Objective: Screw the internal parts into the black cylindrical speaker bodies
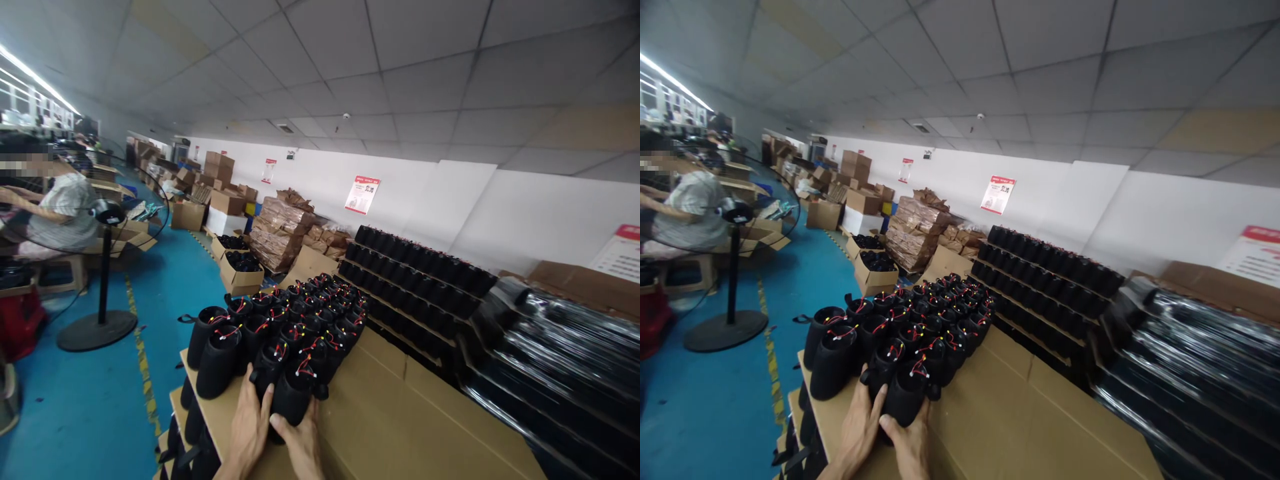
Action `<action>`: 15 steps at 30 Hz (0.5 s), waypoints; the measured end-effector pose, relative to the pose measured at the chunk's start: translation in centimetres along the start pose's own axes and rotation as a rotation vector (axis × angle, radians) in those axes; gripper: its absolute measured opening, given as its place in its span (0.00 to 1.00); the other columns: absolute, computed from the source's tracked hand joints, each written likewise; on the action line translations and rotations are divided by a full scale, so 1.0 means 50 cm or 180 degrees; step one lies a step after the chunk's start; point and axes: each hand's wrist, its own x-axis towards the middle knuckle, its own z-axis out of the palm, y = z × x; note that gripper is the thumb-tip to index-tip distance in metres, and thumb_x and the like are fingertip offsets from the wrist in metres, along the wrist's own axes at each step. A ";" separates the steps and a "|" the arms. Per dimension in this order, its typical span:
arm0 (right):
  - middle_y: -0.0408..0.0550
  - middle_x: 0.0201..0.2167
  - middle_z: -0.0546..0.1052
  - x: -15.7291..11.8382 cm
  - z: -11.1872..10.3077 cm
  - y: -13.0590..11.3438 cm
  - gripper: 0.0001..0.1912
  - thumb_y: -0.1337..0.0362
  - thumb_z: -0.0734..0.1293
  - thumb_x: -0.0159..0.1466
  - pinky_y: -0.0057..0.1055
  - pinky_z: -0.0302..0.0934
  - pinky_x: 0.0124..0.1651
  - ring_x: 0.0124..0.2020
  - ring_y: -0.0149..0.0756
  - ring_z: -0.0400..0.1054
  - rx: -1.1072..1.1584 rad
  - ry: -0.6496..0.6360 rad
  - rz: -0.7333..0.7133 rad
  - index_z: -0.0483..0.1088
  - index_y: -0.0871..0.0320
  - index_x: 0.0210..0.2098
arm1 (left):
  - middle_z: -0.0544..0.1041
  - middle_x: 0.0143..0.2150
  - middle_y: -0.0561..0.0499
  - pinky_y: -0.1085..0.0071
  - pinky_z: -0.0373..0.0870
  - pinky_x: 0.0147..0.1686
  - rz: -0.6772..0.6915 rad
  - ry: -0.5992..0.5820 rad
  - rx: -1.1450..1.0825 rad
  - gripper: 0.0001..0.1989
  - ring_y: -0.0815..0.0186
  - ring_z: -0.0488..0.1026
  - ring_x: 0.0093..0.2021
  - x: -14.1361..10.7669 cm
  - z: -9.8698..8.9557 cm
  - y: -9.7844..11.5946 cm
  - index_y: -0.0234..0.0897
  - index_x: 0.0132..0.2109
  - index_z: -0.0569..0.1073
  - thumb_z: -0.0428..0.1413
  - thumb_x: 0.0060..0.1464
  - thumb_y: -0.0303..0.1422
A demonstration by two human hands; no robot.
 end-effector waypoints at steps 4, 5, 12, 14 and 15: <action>0.65 0.59 0.73 0.001 -0.001 0.014 0.42 0.50 0.75 0.52 0.45 0.64 0.60 0.63 0.59 0.66 -0.0032 -0.0127 -0.0005 0.67 0.65 0.61 | 0.53 0.77 0.37 0.43 0.52 0.73 0.0097 0.0037 -0.0042 0.36 0.48 0.50 0.76 -0.002 0.000 -0.003 0.37 0.75 0.47 0.45 0.68 0.49; 0.65 0.60 0.72 0.000 -0.001 0.018 0.43 0.49 0.75 0.53 0.45 0.63 0.61 0.64 0.59 0.64 -0.0041 -0.0137 -0.0003 0.67 0.65 0.61 | 0.54 0.77 0.38 0.44 0.52 0.73 0.0110 0.0046 -0.0056 0.36 0.48 0.51 0.76 -0.003 -0.001 -0.004 0.38 0.75 0.47 0.45 0.68 0.48; 0.69 0.67 0.63 -0.003 0.003 0.031 0.49 0.43 0.73 0.53 0.46 0.55 0.67 0.69 0.61 0.56 -0.0109 -0.0119 0.0113 0.62 0.69 0.64 | 0.56 0.77 0.40 0.46 0.53 0.73 0.0216 -0.0055 -0.0125 0.36 0.52 0.53 0.76 -0.002 -0.010 -0.007 0.38 0.75 0.49 0.47 0.67 0.47; 0.70 0.68 0.62 -0.004 -0.002 0.028 0.54 0.41 0.74 0.50 0.46 0.56 0.66 0.69 0.62 0.56 -0.0122 -0.0114 0.0171 0.60 0.69 0.65 | 0.57 0.76 0.38 0.47 0.55 0.73 0.0258 -0.0150 -0.0109 0.37 0.51 0.55 0.75 0.000 -0.026 -0.003 0.35 0.74 0.51 0.50 0.65 0.45; 0.71 0.68 0.62 -0.006 -0.008 0.025 0.57 0.40 0.74 0.49 0.47 0.57 0.66 0.68 0.63 0.57 -0.0124 -0.0114 0.0204 0.58 0.70 0.67 | 0.57 0.76 0.36 0.47 0.55 0.72 0.0267 -0.0178 -0.0089 0.39 0.50 0.55 0.75 -0.003 -0.040 0.001 0.32 0.74 0.52 0.52 0.63 0.45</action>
